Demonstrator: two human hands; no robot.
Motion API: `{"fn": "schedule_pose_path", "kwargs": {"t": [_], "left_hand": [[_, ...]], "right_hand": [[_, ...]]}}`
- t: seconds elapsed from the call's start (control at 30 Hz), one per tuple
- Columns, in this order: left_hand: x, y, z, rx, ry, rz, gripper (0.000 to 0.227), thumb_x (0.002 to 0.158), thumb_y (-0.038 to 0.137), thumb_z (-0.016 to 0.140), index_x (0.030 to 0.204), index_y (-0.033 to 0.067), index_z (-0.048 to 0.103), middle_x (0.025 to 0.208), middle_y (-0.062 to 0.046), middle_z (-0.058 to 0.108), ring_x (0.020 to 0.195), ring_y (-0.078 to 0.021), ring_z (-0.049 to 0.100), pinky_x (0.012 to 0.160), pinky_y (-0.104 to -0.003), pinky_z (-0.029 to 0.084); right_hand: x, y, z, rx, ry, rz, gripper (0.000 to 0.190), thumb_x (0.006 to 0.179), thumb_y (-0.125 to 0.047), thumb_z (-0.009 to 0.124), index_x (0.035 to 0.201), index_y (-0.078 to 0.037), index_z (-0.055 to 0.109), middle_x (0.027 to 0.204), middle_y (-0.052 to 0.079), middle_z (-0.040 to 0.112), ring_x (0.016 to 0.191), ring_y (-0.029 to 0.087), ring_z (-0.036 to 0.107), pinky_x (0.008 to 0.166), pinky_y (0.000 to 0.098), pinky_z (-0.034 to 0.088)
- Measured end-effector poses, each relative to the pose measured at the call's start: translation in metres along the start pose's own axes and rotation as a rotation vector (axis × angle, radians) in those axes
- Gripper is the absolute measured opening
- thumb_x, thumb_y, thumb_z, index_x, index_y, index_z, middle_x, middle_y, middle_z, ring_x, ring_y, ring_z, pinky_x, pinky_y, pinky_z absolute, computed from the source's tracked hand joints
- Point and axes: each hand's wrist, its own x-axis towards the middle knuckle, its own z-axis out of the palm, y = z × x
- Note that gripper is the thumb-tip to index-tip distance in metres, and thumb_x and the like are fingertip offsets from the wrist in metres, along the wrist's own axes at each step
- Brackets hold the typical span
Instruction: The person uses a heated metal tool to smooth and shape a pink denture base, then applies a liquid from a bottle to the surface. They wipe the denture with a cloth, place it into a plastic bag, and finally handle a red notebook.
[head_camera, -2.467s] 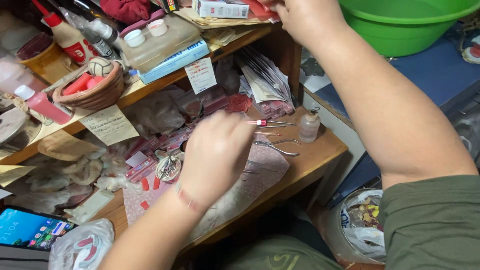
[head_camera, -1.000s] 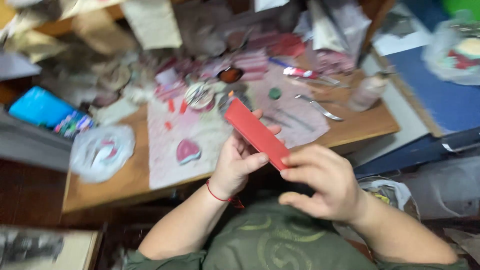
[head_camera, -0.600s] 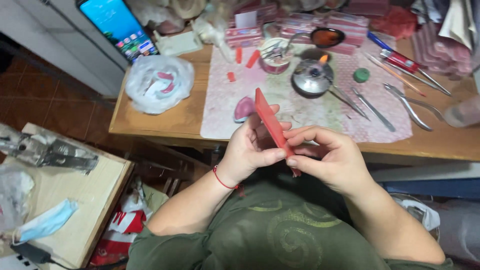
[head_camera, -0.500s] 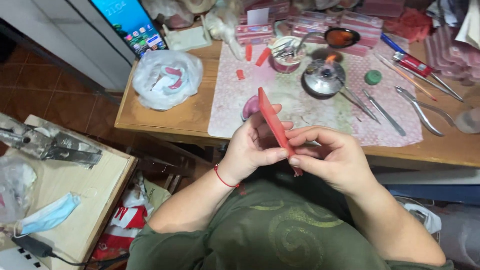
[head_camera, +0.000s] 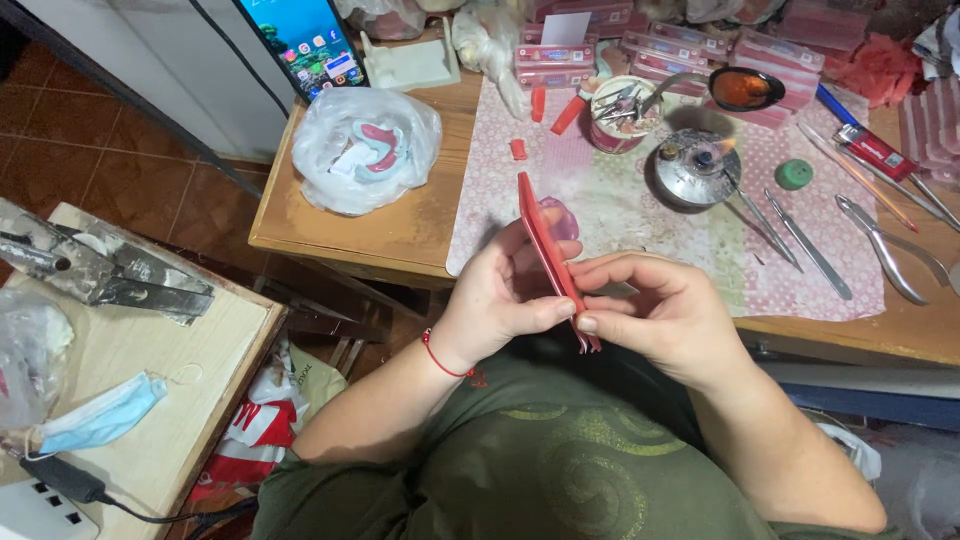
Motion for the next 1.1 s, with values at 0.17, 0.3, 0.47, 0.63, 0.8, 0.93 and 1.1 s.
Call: {"fn": "schedule_pose_path", "kwargs": {"t": [0.17,0.3,0.47,0.63,0.8,0.93,1.1], "left_hand": [[0.0,0.004,0.0,0.058,-0.018,0.009,0.096,0.071,0.0,0.089,0.154,0.0064,0.041,0.129,-0.021,0.066,0.116,-0.0304,0.068,0.095,-0.044,0.063],[0.001,-0.008,-0.008,0.101,-0.025,0.013,0.094,0.072,0.002,0.089,0.154,0.0064,0.041,0.129,-0.021,0.067,0.113,-0.0299,0.069,0.093,-0.043,0.063],[0.0,-0.014,-0.006,0.164,-0.021,0.044,0.089,0.073,0.004,0.087,0.151,0.0032,0.044,0.123,-0.022,0.069,0.11,-0.0279,0.07,0.092,-0.042,0.063],[0.001,-0.018,-0.008,0.144,-0.021,0.045,0.089,0.073,0.003,0.086,0.151,0.002,0.044,0.123,-0.022,0.069,0.111,-0.0282,0.07,0.093,-0.042,0.062],[0.002,0.004,0.004,0.147,-0.035,0.05,0.087,0.073,0.004,0.085,0.151,0.0016,0.045,0.122,-0.022,0.07,0.111,-0.0264,0.069,0.092,-0.041,0.062],[0.004,-0.008,-0.004,0.15,-0.048,0.084,0.062,0.078,0.008,0.079,0.136,0.0012,0.058,0.113,-0.013,0.07,0.103,-0.0185,0.066,0.083,-0.038,0.063],[-0.008,-0.04,-0.006,0.048,0.093,0.058,0.023,0.084,0.016,0.056,0.099,0.0028,0.067,0.07,-0.003,0.053,0.065,-0.0063,0.044,0.056,-0.019,0.04]], "right_hand": [[0.003,0.005,-0.001,0.015,0.001,0.01,0.039,0.066,0.008,0.089,0.102,0.011,0.074,0.111,0.025,0.072,0.105,0.026,0.07,0.087,0.0419,0.065],[0.003,0.006,-0.001,0.029,0.005,0.033,0.039,0.066,0.008,0.09,0.101,0.01,0.074,0.11,0.024,0.071,0.105,0.026,0.07,0.086,0.0422,0.065],[0.002,0.004,-0.002,0.034,-0.004,0.044,0.039,0.067,0.009,0.089,0.103,0.011,0.073,0.111,0.024,0.071,0.106,0.026,0.069,0.085,0.0452,0.066],[0.002,0.004,-0.002,0.042,-0.006,0.036,0.038,0.068,0.01,0.087,0.103,0.011,0.073,0.11,0.024,0.071,0.105,0.026,0.07,0.085,0.0447,0.066],[-0.001,0.012,-0.013,0.05,-0.003,0.036,0.036,0.071,0.01,0.085,0.104,0.013,0.072,0.109,0.026,0.071,0.104,0.026,0.07,0.082,0.0457,0.067],[0.0,0.018,-0.025,-0.031,0.052,-0.026,0.034,0.079,0.007,0.077,0.112,0.009,0.069,0.101,0.02,0.07,0.081,0.019,0.068,0.064,0.0372,0.066],[-0.001,-0.018,-0.006,-0.637,0.214,-0.172,0.039,0.093,-0.009,0.06,0.13,-0.008,0.071,0.1,0.012,0.076,0.09,0.023,0.074,0.071,0.0384,0.061]]}}
